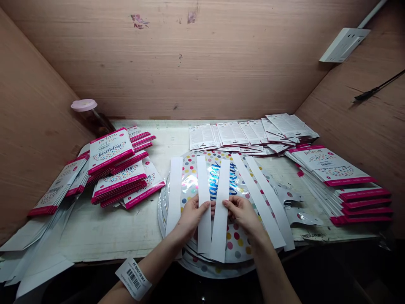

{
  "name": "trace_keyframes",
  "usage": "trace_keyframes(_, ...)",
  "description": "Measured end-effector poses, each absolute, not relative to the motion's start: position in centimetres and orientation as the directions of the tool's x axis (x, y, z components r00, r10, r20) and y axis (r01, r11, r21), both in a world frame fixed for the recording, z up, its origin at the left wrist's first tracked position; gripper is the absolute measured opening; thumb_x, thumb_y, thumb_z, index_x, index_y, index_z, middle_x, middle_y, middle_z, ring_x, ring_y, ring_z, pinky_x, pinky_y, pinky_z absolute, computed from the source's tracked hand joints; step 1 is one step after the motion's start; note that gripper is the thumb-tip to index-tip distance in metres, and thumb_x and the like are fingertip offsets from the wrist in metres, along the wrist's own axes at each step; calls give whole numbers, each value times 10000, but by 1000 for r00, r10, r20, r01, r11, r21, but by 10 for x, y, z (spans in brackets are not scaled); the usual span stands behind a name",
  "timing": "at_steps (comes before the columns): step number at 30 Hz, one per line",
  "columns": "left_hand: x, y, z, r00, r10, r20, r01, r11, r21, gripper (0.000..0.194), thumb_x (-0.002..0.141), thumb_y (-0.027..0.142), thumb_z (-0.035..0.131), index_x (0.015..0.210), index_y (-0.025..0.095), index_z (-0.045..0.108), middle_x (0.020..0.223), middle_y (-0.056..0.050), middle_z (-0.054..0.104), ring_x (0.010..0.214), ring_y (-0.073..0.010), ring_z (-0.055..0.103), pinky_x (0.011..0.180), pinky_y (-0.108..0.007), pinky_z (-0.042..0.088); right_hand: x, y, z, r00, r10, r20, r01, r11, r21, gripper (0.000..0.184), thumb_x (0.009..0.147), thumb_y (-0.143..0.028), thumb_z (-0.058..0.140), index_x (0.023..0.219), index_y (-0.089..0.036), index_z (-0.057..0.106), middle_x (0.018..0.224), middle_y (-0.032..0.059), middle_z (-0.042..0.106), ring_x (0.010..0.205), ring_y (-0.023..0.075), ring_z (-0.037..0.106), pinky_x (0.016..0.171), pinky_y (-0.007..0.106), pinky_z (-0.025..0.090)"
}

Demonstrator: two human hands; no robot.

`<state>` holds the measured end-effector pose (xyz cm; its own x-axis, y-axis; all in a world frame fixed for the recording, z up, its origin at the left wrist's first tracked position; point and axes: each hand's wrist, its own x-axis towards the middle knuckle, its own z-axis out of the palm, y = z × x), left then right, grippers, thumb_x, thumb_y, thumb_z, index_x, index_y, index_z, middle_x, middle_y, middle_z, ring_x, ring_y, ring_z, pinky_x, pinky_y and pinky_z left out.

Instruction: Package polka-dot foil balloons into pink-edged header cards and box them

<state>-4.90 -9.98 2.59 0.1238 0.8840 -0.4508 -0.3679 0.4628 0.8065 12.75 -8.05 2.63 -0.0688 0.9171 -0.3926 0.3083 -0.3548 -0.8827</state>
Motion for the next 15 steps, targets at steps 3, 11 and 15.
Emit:
trace_keyframes(3, -51, -99, 25, 118, 871, -478, -357, 486, 798, 438, 643, 447, 852, 896, 148, 655, 880, -92, 754, 770, -214, 723, 746, -312, 577, 147, -76, 34, 42, 927, -372, 439, -352, -827, 255, 787, -422, 583, 677, -197, 534, 631, 17, 555, 623, 187, 543, 574, 289, 420)
trace_keyframes(11, -48, -99, 23, 126, 848, -516, -351, 524, 776, 523, 492, 407, 932, 828, 123, 648, 726, -67, 740, 628, -177, 681, 633, -276, 546, 121, -85, 52, 186, 977, -103, 637, -200, -744, 366, 857, -550, 531, 810, -189, 566, 912, 105, 633, 762, 237, 609, 634, 329, 451)
trace_keyframes(15, -45, -103, 23, 96, 884, -458, -297, 465, 834, 541, 545, 451, 900, 864, 147, 587, 657, -17, 686, 583, -157, 649, 573, -238, 491, 95, -79, 37, -170, 932, -321, 316, -258, -913, 474, 804, -653, 506, 809, -183, 563, 721, 51, 657, 621, 193, 610, 565, 295, 476)
